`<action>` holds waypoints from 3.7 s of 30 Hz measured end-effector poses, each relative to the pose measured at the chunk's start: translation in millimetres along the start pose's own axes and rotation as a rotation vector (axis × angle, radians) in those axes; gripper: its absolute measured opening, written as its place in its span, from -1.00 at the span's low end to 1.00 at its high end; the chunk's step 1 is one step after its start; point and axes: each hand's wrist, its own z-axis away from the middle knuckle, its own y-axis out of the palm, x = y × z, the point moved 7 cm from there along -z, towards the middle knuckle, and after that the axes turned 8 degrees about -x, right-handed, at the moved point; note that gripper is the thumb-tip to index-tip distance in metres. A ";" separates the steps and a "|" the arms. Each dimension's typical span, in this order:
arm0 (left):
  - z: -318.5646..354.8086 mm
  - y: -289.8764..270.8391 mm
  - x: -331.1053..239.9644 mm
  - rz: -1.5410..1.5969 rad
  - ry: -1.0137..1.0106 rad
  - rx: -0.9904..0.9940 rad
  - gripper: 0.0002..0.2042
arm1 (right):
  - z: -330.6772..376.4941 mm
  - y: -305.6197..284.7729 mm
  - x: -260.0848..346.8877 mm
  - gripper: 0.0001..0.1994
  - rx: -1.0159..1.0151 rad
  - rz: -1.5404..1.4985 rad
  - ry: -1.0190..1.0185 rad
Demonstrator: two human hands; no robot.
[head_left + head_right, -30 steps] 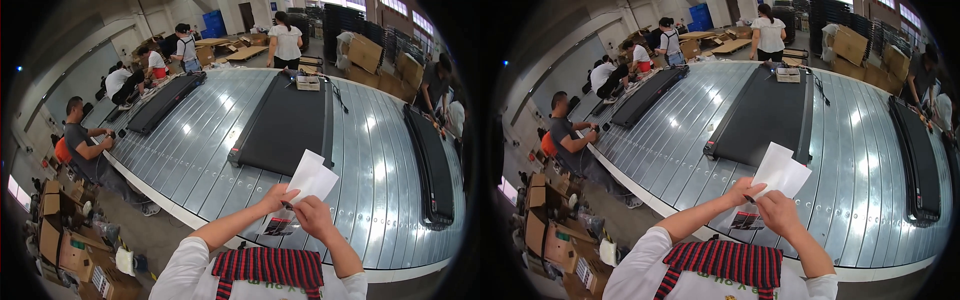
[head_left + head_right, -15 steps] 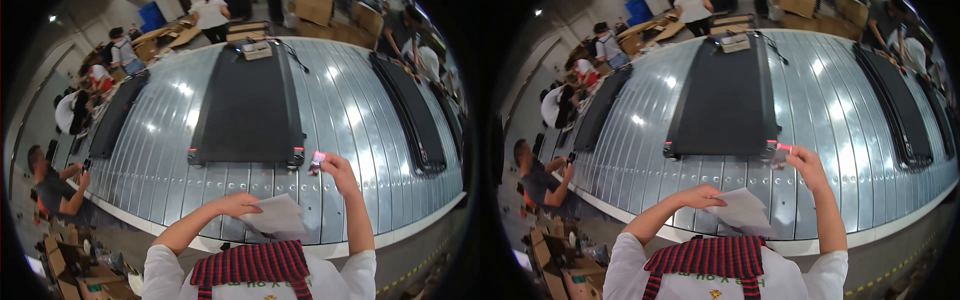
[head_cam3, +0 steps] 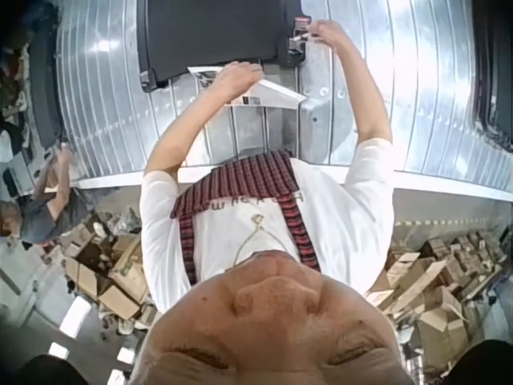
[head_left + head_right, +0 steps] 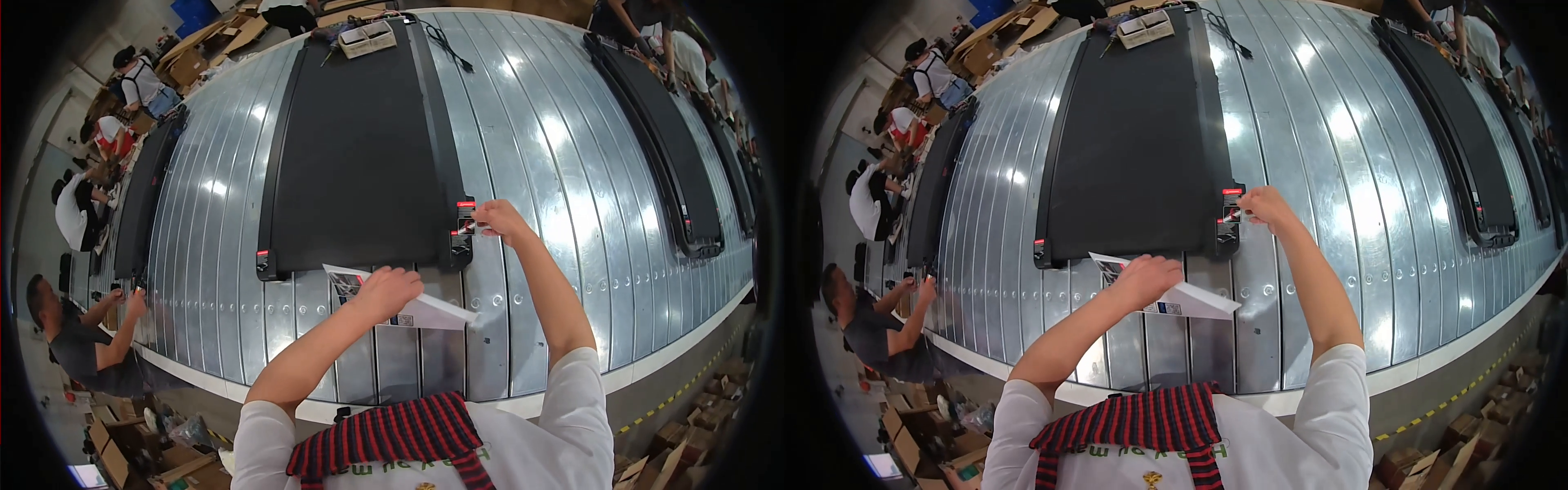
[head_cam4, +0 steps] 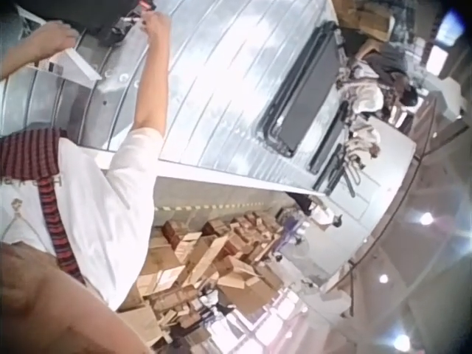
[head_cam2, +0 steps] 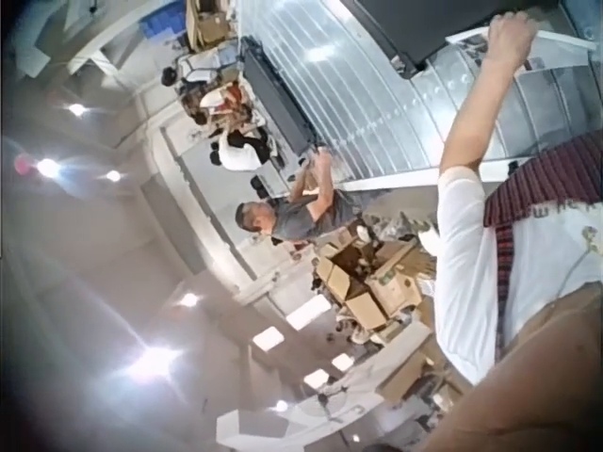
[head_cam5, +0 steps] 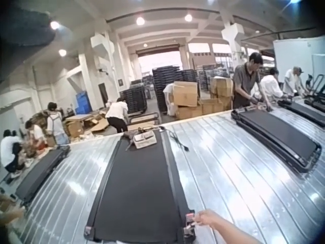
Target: The recorder is peeling and applying various stickers and labels to treadmills on a factory assembly line.
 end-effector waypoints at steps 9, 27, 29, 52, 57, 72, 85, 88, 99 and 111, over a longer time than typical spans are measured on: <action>-51.6 3.0 23.0 0.087 0.016 -0.207 -0.93 | -20.3 17.2 0.1 -0.89 0.063 -0.002 0.063; -65.7 15.4 34.7 0.144 0.006 -0.132 -0.91 | -25.0 13.4 6.6 -0.90 -0.002 0.094 0.014; -65.4 15.2 35.0 0.139 0.024 -0.155 -0.92 | -25.7 13.4 6.6 -0.89 0.003 0.091 0.011; -92.0 21.9 31.5 0.159 0.049 -0.039 -0.91 | -22.5 13.8 6.1 -0.91 -0.025 0.051 -0.020; -83.1 14.8 34.0 0.189 0.037 -0.213 -0.92 | -13.4 8.2 2.5 -0.91 -0.003 -0.142 0.087; -80.0 16.5 39.7 0.263 0.090 -0.253 -0.91 | -19.0 13.9 5.9 -0.87 -0.053 0.027 0.019; -84.2 23.1 39.8 0.212 0.112 -0.123 -0.90 | -20.2 14.2 7.9 -0.89 -0.084 0.054 0.003; -86.8 24.6 41.7 0.204 0.095 -0.091 -0.91 | -19.7 15.0 10.4 -0.89 -0.059 0.073 0.010; -91.1 23.9 40.8 0.232 0.133 -0.043 -0.92 | -18.9 14.7 12.1 -0.92 -0.103 0.036 0.000; -93.8 25.5 40.6 0.192 0.113 0.017 -0.89 | 5.7 12.5 45.6 -0.25 -0.499 0.941 -0.359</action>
